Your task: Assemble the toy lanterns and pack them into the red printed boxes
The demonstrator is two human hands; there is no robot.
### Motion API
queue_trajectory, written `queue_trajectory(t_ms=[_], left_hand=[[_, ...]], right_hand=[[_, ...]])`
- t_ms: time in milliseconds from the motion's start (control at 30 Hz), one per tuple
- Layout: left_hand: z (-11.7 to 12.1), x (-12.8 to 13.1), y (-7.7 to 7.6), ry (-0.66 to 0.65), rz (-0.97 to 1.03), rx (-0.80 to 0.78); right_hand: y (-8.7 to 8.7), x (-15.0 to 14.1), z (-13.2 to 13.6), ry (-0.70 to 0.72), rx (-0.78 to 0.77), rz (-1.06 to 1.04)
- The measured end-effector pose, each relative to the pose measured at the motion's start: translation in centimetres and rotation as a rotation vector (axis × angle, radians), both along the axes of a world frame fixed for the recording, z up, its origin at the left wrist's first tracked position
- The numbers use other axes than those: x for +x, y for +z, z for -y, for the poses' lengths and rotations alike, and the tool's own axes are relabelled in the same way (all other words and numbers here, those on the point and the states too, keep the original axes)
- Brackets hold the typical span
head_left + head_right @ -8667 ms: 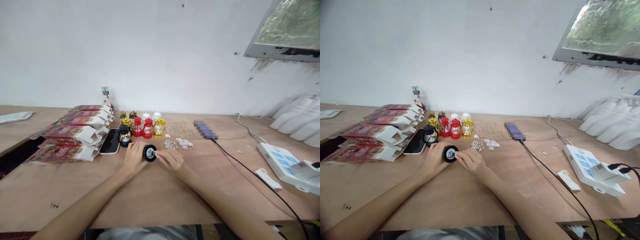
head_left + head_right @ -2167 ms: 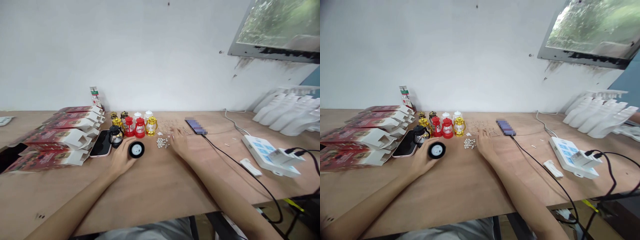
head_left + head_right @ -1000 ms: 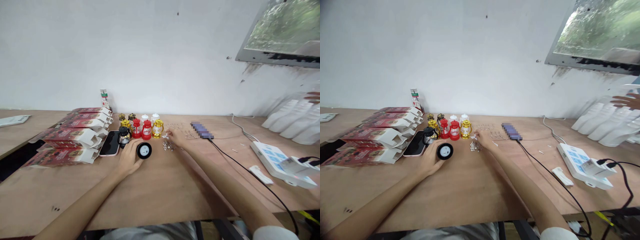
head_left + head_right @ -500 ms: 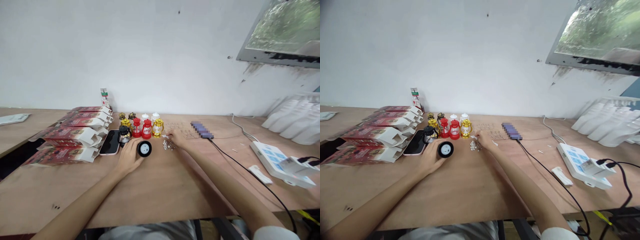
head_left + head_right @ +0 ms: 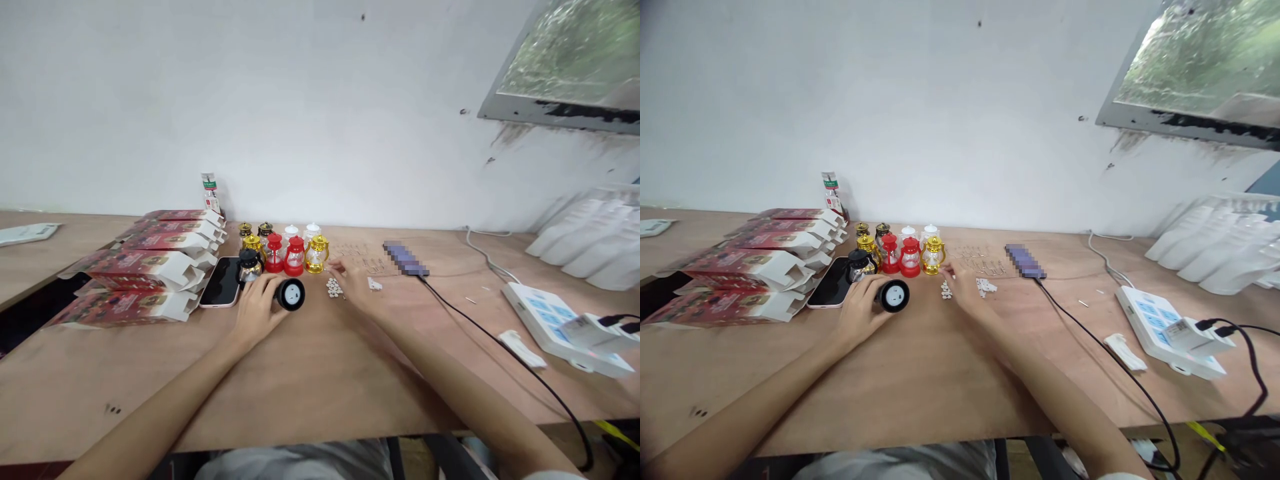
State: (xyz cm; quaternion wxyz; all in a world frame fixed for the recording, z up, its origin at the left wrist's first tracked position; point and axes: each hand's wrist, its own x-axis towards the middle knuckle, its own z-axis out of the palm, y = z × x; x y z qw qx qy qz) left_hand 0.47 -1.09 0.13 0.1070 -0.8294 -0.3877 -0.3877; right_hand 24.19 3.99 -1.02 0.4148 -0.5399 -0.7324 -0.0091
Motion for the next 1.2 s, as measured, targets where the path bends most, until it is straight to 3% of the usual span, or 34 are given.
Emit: queue_trajectory(t_ms=[167,300,500,767,1200], left_hand=[[0.1,0.2,0.1,0.023,0.024,0.034],[0.1,0.4,0.0,0.037,0.0,0.044],[0.2,0.5,-0.3,0.065,-0.022,0.075],[0.4,0.5,-0.3,0.049,-0.039,0.0],[0.3,0.6,-0.4,0.016,-0.05,0.019]], right_hand=[[0.3,-3.2,5.4,0.249,0.403,-0.077],[0.6,-4.7,7.2,0.311,0.564,-0.011],[0.3,-5.2,7.6,0.39,0.636,0.053],[-0.2,-5.1,7.2,0.382,0.783,0.082],[-0.5,-4.8,7.0,0.347,0.811,0.137]])
